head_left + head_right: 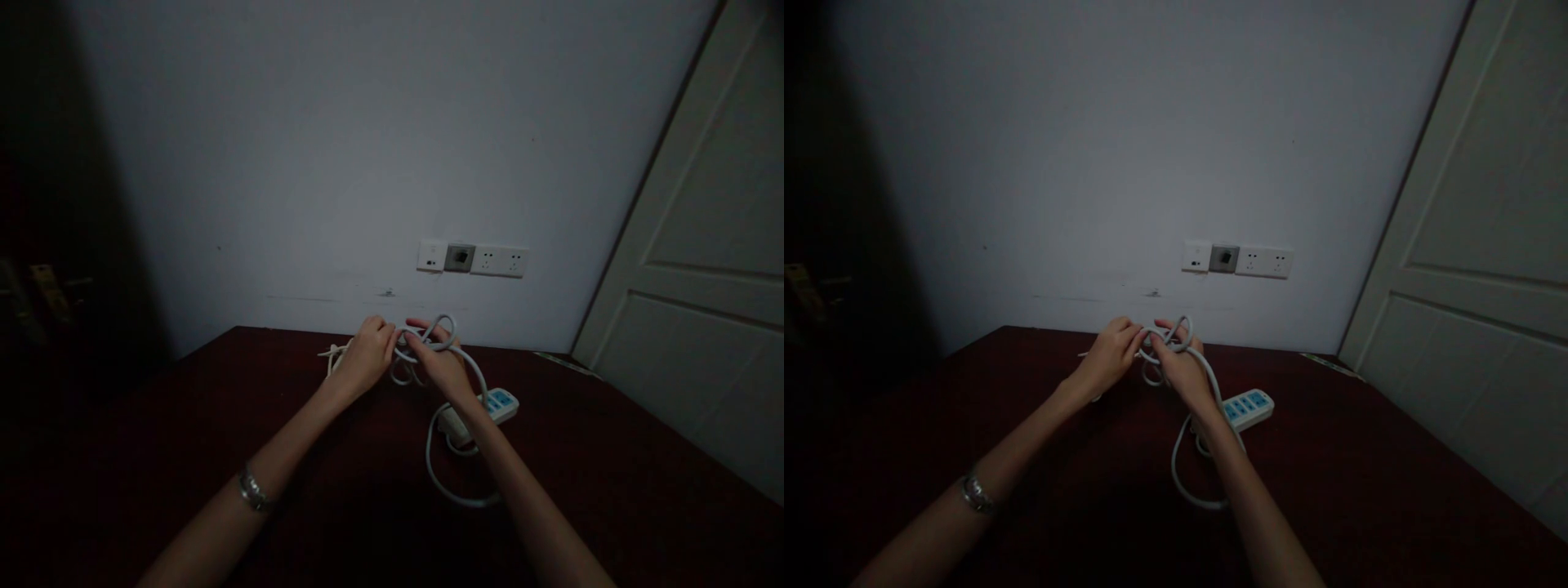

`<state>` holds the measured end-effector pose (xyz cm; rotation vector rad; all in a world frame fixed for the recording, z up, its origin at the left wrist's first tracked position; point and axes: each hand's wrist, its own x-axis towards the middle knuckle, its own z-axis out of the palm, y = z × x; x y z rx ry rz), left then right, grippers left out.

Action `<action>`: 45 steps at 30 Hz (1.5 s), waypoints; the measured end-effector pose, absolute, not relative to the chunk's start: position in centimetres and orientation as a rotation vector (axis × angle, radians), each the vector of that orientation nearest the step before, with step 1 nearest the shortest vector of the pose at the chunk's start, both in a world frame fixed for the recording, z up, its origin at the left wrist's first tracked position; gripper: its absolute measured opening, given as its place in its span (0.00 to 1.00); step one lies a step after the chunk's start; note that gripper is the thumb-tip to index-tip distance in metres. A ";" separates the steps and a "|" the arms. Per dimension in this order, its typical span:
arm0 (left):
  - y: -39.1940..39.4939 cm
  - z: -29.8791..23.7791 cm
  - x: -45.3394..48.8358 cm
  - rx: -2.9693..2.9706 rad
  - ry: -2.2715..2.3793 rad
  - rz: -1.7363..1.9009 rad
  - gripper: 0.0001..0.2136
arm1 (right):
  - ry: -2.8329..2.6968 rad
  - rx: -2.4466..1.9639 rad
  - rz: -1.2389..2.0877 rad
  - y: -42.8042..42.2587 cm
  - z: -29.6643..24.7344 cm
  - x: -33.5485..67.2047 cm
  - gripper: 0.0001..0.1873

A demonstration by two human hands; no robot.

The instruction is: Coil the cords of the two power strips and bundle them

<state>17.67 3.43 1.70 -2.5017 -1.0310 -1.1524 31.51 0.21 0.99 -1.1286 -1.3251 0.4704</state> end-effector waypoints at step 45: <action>5.8 0.3 17.9 -3.193 -1.278 -1.869 0.14 | -1.185 -1.036 0.498 1.6 -1.1 31.8 0.20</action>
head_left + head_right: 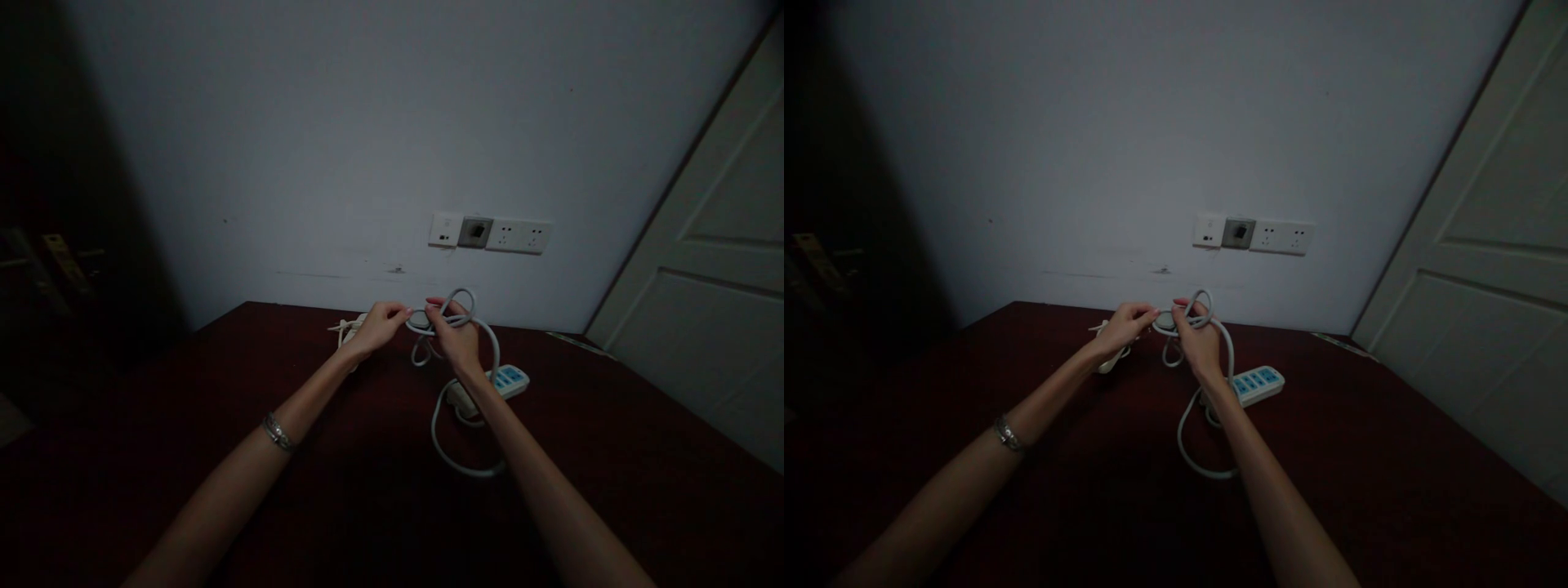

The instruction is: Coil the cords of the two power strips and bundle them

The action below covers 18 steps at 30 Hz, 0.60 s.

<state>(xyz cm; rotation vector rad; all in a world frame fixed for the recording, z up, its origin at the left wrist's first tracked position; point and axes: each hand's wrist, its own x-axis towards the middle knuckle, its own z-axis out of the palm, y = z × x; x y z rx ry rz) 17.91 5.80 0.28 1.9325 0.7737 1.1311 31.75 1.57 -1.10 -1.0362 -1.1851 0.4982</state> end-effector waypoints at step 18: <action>5.4 -1.6 19.3 1.585 0.622 1.278 0.15 | -1.094 -0.938 0.516 2.0 -0.8 32.2 0.18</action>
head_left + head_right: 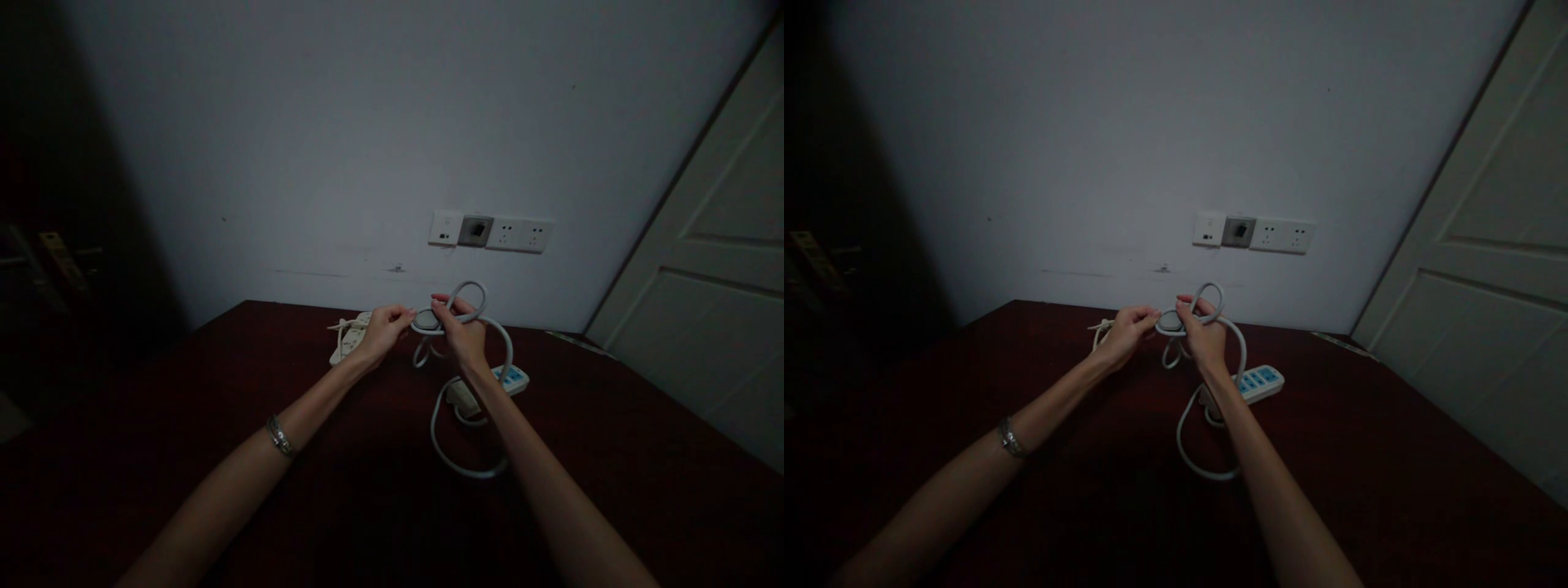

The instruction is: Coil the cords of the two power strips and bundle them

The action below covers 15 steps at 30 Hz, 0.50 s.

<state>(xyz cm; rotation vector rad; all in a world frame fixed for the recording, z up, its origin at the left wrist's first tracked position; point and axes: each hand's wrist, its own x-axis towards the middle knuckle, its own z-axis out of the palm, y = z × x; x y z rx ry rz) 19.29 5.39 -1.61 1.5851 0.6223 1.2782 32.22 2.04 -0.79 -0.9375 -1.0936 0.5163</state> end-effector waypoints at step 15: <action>4.9 -1.5 18.8 1.788 0.805 1.426 0.12 | -1.221 -1.079 0.437 1.7 -0.6 31.9 0.20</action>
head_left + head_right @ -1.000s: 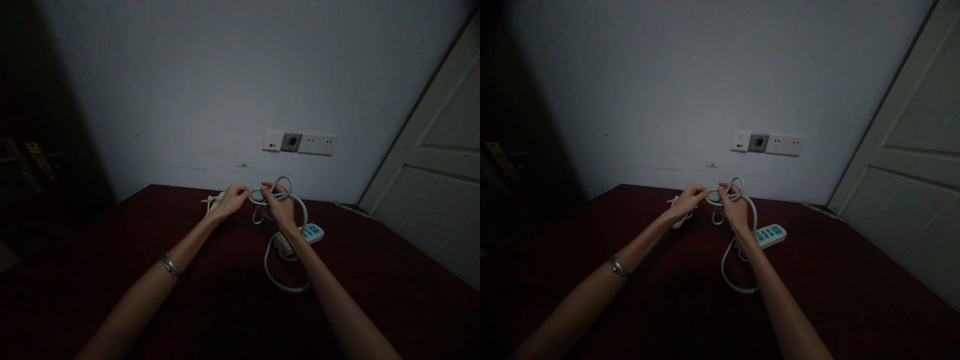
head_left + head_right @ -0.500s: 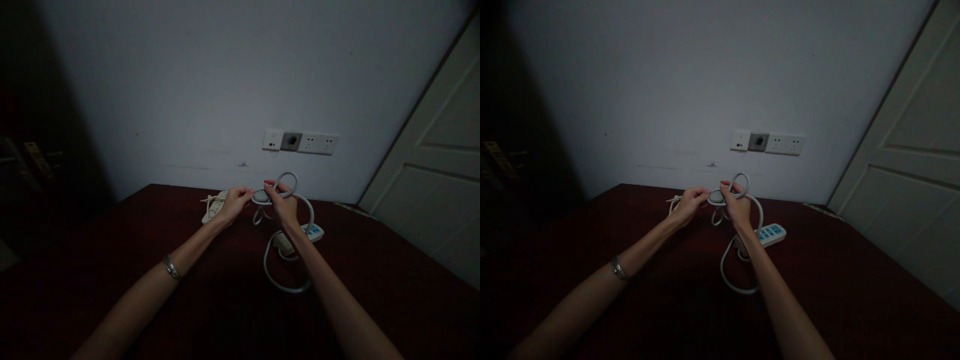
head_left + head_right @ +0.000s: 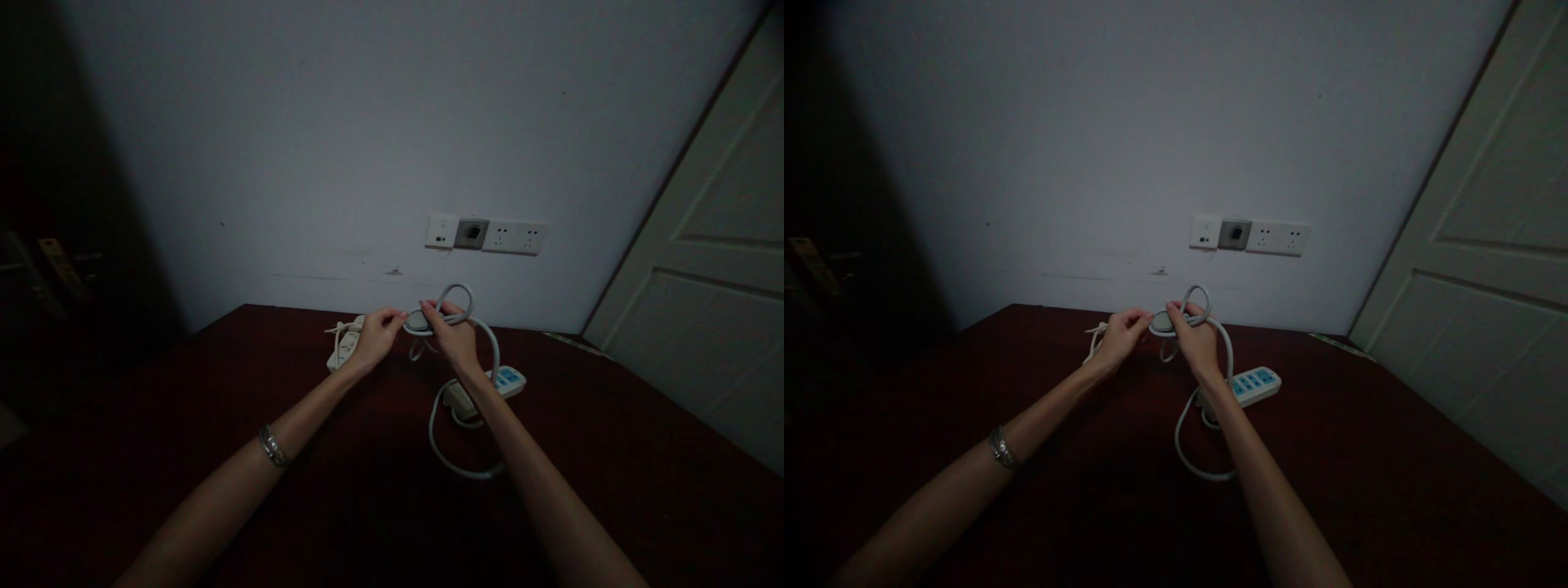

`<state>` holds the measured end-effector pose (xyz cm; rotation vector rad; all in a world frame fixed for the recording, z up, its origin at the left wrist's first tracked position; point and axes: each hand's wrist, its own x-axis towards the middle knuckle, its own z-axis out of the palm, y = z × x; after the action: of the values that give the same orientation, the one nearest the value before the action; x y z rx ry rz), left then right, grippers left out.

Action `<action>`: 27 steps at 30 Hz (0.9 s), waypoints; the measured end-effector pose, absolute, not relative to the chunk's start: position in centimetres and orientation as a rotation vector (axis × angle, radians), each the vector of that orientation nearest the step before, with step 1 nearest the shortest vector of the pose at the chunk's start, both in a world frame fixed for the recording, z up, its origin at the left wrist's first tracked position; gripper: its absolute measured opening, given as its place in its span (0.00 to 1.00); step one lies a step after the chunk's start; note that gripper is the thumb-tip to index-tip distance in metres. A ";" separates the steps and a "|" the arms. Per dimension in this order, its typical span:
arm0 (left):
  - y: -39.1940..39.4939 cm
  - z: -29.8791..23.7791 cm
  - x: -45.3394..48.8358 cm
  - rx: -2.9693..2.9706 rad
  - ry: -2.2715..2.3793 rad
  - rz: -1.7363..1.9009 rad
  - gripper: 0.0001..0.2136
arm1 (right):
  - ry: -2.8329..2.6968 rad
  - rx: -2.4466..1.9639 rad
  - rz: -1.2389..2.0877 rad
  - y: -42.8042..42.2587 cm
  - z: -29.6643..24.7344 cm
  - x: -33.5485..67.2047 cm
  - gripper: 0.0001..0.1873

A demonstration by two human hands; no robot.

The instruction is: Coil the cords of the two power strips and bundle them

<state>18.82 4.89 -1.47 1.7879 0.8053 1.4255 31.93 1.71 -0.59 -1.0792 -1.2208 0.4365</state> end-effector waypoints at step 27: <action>4.3 -1.6 19.7 1.907 0.762 1.245 0.06 | -1.006 -0.890 0.618 2.4 -1.5 31.5 0.16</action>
<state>19.73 4.32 -1.62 1.9068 0.7625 1.2452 31.55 2.39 -1.50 -0.8905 -1.0060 0.6180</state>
